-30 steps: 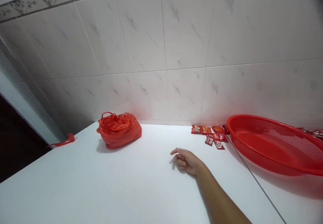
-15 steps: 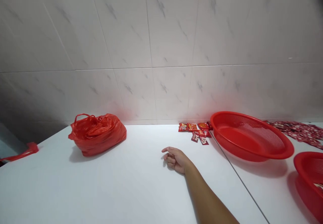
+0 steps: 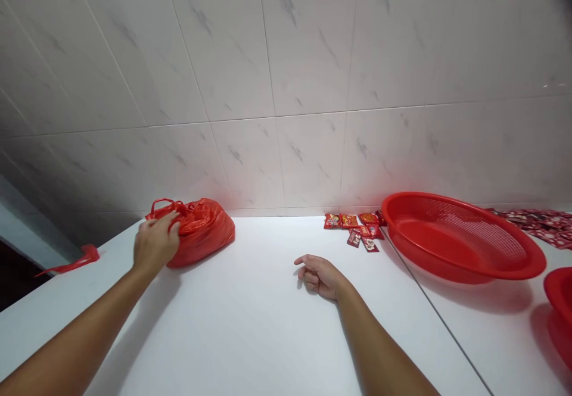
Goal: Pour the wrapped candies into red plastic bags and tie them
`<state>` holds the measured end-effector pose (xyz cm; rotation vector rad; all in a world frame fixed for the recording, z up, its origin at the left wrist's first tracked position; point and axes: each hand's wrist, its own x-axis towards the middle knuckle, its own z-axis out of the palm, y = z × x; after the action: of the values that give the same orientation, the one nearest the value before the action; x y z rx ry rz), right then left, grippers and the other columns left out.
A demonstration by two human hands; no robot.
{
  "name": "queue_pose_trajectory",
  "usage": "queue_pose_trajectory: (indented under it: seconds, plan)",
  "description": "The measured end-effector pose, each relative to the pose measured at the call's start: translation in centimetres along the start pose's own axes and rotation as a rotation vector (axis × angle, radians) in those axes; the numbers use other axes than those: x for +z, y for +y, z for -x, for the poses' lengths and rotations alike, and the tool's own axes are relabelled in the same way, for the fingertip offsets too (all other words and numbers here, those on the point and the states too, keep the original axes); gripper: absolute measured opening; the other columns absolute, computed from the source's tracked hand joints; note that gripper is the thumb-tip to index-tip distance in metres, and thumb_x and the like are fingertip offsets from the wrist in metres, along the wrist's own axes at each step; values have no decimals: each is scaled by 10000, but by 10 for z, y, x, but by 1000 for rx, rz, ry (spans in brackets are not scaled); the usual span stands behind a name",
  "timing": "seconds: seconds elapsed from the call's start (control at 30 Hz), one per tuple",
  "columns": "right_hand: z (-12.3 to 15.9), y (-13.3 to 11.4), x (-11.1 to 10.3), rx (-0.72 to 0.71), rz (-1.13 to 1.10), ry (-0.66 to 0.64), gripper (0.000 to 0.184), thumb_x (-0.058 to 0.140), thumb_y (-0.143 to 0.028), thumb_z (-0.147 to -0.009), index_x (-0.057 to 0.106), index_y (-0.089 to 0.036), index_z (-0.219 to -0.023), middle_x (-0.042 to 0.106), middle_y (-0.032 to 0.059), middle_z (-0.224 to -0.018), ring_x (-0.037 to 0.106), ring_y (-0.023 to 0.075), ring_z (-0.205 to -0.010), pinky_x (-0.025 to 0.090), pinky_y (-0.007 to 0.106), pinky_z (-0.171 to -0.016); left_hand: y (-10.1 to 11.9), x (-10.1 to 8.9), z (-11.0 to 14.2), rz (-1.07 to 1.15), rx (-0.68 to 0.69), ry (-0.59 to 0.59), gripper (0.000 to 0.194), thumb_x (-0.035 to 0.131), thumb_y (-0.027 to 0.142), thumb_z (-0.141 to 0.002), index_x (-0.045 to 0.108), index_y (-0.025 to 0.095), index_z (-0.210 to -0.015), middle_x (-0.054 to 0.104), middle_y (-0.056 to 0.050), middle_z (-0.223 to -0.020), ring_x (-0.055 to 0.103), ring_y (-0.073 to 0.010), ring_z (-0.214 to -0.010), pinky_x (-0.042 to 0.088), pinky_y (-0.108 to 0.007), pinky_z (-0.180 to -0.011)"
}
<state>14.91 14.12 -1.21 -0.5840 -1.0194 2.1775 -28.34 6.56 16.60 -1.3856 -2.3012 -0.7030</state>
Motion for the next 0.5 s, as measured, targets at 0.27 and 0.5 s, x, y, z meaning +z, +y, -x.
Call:
queue_pose_trajectory:
  seconds: [0.27,0.5]
  plan:
    - [0,0,-1,13,28,-9,376,783,-464,-852,686,-170,-1064,706,42,-789,267,62,-519,171,251,-530,43,21,-73,6,-154,-266,667,812,594,-769,714,188,-1290,744,-140,-1226,636,-352,-1150,457,-567,-1039]
    - [-1,-1,-1,27,29,-18,371,779,-461,-857,684,-175,-1073,701,35,-799,271,64,-525,177,254,-535,63,-17,-95,53,-257,17,525,585,521,-967,695,118,-1285,735,-160,-1190,629,-285,-1055,498,-476,-913]
